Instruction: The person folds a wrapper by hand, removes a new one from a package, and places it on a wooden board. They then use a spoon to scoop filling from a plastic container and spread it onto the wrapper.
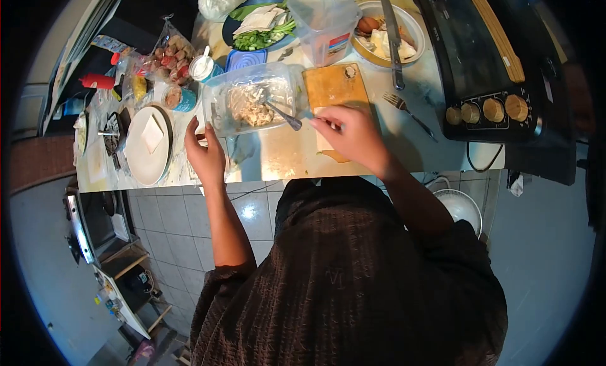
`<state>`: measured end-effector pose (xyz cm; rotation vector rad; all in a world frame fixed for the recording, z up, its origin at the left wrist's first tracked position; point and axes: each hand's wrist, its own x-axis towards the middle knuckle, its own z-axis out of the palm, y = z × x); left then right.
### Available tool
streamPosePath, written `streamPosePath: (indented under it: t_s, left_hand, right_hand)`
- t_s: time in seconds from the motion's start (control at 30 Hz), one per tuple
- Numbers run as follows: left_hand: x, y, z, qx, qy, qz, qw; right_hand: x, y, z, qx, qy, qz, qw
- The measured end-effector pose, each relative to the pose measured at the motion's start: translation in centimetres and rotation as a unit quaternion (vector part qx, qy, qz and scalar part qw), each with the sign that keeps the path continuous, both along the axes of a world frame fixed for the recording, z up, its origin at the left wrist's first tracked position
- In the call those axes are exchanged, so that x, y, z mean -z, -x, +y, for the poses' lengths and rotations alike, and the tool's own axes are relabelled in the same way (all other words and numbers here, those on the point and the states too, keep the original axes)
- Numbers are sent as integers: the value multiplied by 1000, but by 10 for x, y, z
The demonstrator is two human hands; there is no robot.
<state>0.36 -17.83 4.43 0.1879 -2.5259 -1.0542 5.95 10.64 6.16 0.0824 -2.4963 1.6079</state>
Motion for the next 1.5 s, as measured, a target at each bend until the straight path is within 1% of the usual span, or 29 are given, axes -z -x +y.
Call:
streamPosePath:
  t_s: [0.07, 0.1, 0.13, 0.17, 0.2, 0.27, 0.33, 0.37, 0.4, 0.47, 0.5, 0.53, 0.57, 0.6, 0.67, 0.7, 0.77, 0.8, 0.87, 1.0, 1.1, 1.17, 1.3, 1.37, 1.5]
  left_hand:
    - [3, 5, -9, 20, -22, -42, 999]
    - [8, 8, -12, 27, -14, -25, 999]
    - [9, 8, -15, 24, -15, -25, 999]
    - [10, 9, -16, 26, -20, -34, 999]
    - [10, 10, -17, 28, -24, -44, 998]
    - [8, 12, -22, 33, -35, -43, 998]
    - [7, 15, -28, 62, -23, -78, 995]
    - [8, 18, -29, 54, -9, -74, 996]
    - [8, 20, -30, 50, -12, -74, 996]
    - [6, 26, -33, 81, 29, -65, 994]
    - [5, 31, -33, 86, 31, -62, 994]
    - [4, 33, -33, 85, 26, -63, 994]
    - [1, 35, -34, 95, 6, -95, 991]
    - [-2, 37, -34, 104, -14, -127, 986]
    - [-3, 41, -35, 112, -5, -141, 984]
    - [0, 42, -36, 120, 7, -152, 981]
    - [5, 43, -38, 133, 22, -138, 981]
    - [8, 44, -39, 149, 40, -119, 981]
    - [11, 46, -40, 150, 46, -121, 980]
    - [10, 46, -37, 153, 73, -112, 979]
    - [8, 45, -35, 148, 83, -112, 979]
    - [11, 44, -34, 148, 91, -104, 979]
    - [10, 44, -31, 149, 108, -95, 978]
    - [11, 44, -30, 146, 108, -94, 979]
    - [11, 43, -27, 137, 114, -92, 980]
  right_hand:
    - [-12, 25, -20, -42, -80, 44, 995]
    - [-14, 35, -30, -46, -81, 45, 995]
    - [-15, 45, -39, -39, -214, 53, 974]
    - [-16, 53, -47, -30, -344, 62, 937]
    - [-15, 60, -53, -32, -345, 63, 936]
    - [-11, 69, -64, -67, -433, 4, 899]
    - [-13, 71, -71, -67, -454, -13, 888]
    - [-14, 70, -74, -65, -473, -30, 878]
    - [-17, 70, -77, -68, -476, -28, 877]
    - [-23, 70, -79, -70, -490, -38, 868]
    - [-20, 71, -78, -71, -493, -39, 866]
    - [-14, 73, -76, -51, -491, 11, 870]
    - [-10, 73, -73, -33, -487, 60, 871]
    - [-15, 72, -69, -36, -491, 58, 869]
    - [-38, 65, -61, -64, -404, -16, 912]
    - [-47, 62, -55, -67, -407, -19, 911]
    - [-62, 58, -46, -74, -459, 61, 883]
    - [-70, 57, -42, -77, -461, 58, 882]
    - [-81, 56, -37, -127, -484, -28, 866]
    - [-78, 55, -37, -124, -499, -13, 857]
    - [-72, 56, -39, -134, -487, 1, 863]
    - [-68, 56, -40, -144, -490, -23, 860]
    - [-64, 55, -39, -149, -468, -26, 871]
    - [-63, 56, -39, -169, -462, -45, 870]
    - [-57, 58, -38, -197, -448, -43, 871]
